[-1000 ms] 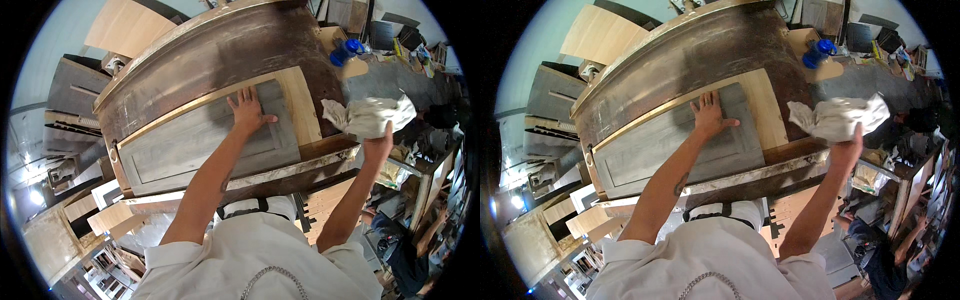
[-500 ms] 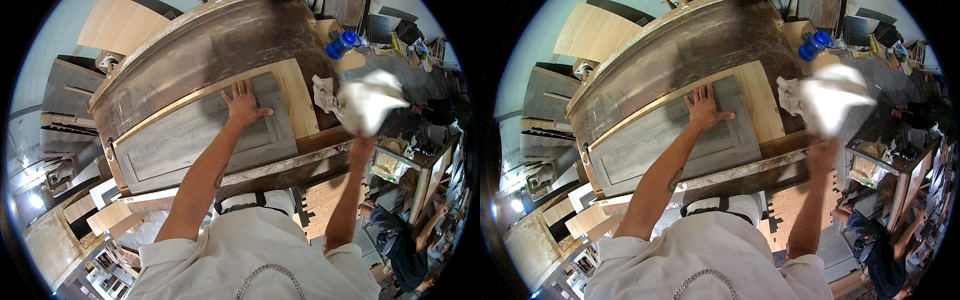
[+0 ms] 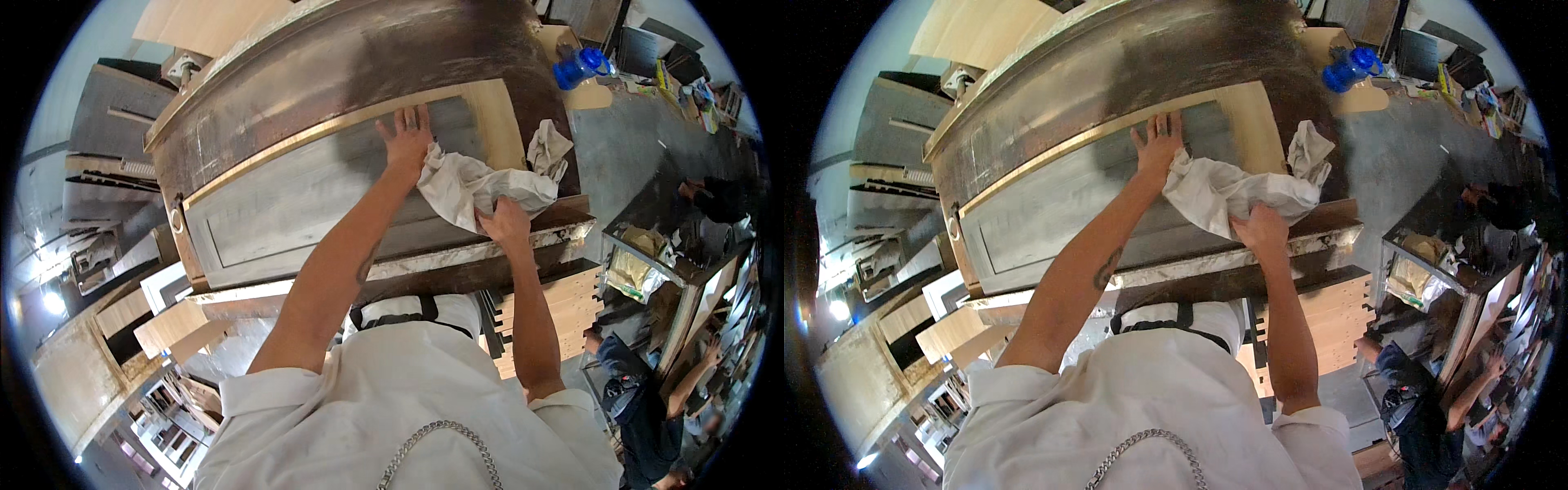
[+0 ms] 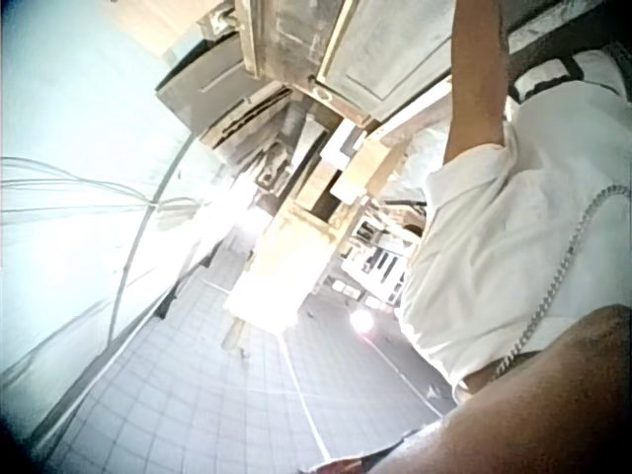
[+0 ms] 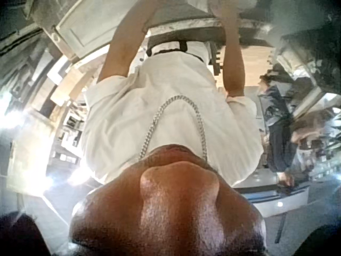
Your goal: The person wipes and polishes wooden furniture panels by hand using a white cloth, picking up each panel, placing it on a workbench, and rubbing the surface.
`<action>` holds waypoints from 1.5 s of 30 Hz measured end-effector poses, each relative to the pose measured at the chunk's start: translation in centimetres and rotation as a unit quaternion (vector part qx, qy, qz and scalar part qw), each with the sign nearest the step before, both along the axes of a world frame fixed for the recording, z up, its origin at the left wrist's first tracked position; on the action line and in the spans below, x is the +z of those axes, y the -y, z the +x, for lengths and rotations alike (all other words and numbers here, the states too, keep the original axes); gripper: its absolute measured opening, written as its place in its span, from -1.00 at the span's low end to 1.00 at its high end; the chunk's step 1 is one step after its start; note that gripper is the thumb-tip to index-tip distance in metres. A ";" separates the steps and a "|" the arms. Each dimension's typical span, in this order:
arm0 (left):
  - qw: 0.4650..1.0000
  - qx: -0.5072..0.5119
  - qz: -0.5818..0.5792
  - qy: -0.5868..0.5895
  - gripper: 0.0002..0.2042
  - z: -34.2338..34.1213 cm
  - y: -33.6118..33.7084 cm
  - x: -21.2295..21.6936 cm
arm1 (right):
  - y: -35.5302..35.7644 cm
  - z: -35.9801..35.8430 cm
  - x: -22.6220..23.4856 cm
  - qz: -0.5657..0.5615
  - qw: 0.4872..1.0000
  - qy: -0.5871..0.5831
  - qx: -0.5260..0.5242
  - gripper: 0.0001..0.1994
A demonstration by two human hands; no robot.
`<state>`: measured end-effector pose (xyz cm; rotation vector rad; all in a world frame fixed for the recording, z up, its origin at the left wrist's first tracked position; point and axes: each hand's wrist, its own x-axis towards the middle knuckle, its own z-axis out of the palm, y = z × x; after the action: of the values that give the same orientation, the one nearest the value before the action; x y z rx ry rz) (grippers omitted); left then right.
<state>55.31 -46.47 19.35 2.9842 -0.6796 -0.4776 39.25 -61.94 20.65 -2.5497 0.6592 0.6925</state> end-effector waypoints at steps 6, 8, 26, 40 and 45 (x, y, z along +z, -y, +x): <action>1.000 -0.008 0.018 0.016 -0.11 -0.3 0.5 0.0 | 1.0 0.5 -0.7 0.004 0.997 -0.029 0.077 -0.46; 1.000 -0.006 0.020 0.000 0.01 -0.2 0.8 1.0 | 1.6 0.9 -0.5 0.020 0.995 -0.041 0.088 -0.47; 0.999 0.005 0.005 -0.050 0.26 -0.1 0.9 2.4 | 2.6 -0.8 -2.1 0.027 0.984 0.080 0.154 -0.84; 0.998 0.010 -0.028 -0.053 0.23 -0.2 0.3 1.4 | 10.5 -3.4 5.3 -0.189 0.825 0.415 -0.333 -0.59; 0.998 0.009 -0.022 -0.063 0.22 -0.3 0.6 2.0 | 3.9 -4.0 1.0 -0.034 0.929 0.355 -0.104 -0.77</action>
<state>55.01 -47.04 21.30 2.8868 -0.6436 -0.6353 35.22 -65.84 21.68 -2.4804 0.6718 -0.3329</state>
